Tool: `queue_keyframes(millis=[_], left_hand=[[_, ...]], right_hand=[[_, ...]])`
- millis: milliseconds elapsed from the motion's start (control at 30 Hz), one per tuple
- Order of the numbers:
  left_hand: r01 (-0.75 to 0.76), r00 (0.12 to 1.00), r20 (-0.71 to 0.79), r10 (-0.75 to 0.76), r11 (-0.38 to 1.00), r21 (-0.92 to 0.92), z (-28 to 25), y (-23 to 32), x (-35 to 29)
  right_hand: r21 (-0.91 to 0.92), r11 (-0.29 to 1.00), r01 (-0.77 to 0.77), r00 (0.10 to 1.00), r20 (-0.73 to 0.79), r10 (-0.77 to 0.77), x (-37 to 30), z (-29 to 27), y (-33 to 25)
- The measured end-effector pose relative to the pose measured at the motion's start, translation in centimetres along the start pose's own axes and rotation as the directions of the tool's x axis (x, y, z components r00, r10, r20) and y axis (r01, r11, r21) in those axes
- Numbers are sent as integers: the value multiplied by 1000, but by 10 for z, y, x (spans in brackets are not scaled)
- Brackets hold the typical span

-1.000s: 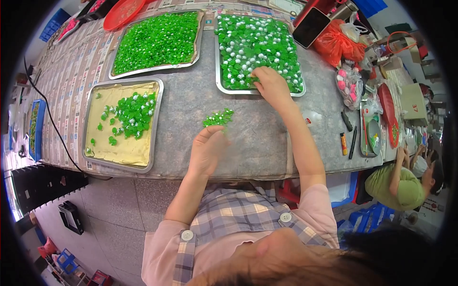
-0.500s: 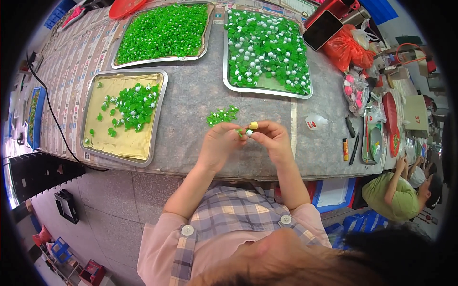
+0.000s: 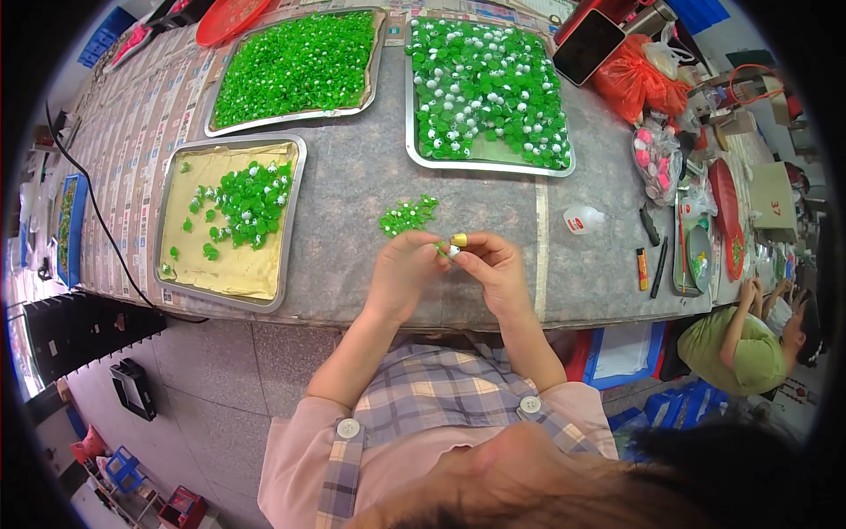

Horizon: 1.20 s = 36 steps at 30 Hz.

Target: The person applies glue onto small green plastic pieces using a squeeze bottle and attaches small white parts to them by hand.

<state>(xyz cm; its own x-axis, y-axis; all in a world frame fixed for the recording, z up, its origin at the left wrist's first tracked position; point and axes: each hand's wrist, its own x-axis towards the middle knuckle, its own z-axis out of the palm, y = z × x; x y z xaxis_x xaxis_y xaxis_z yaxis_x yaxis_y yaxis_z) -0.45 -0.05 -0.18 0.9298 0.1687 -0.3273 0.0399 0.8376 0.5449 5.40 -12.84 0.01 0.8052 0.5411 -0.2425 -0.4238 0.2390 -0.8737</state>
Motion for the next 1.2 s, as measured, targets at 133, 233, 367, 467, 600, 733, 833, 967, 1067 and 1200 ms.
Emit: queue_keyframes(millis=[133,233,367,467,600,733,833,967,1067,1200], left_hand=[[5,999,-36,-3,999,44,-1,0,0],[11,999,-39,-8,996,83,-1,0,0],[-3,999,-36,6,996,92,1,-1,-1],[-26,999,-41,32,992,126,0,-3,-2],[-286,944,39,328,754,592,-3,-7,-4],[-381,895,122,429,595,708,1,-7,-5],[-354,916,157,369,560,749,-1,-1,-5],[-228,970,105,219,666,710,1,4,-4],[-226,972,111,207,689,688,1,2,-4],[-331,935,203,292,508,795,2,4,-4]], right_hand=[[-33,997,73,997,-26,-74,-2,5,-14],[-129,982,140,990,-8,-142,-2,7,-16],[-219,962,164,986,26,-162,0,8,-15],[-246,950,191,981,40,-187,-1,8,-14],[-334,919,211,977,73,-199,-3,4,-11],[-216,966,140,990,2,-143,-7,8,-14],[-186,979,79,997,-1,-81,-7,6,-18],[-266,959,96,982,181,-49,-3,-2,-24],[-181,983,41,987,159,-12,-4,-2,-21],[-25,999,-37,992,117,40,-4,-4,-11]])
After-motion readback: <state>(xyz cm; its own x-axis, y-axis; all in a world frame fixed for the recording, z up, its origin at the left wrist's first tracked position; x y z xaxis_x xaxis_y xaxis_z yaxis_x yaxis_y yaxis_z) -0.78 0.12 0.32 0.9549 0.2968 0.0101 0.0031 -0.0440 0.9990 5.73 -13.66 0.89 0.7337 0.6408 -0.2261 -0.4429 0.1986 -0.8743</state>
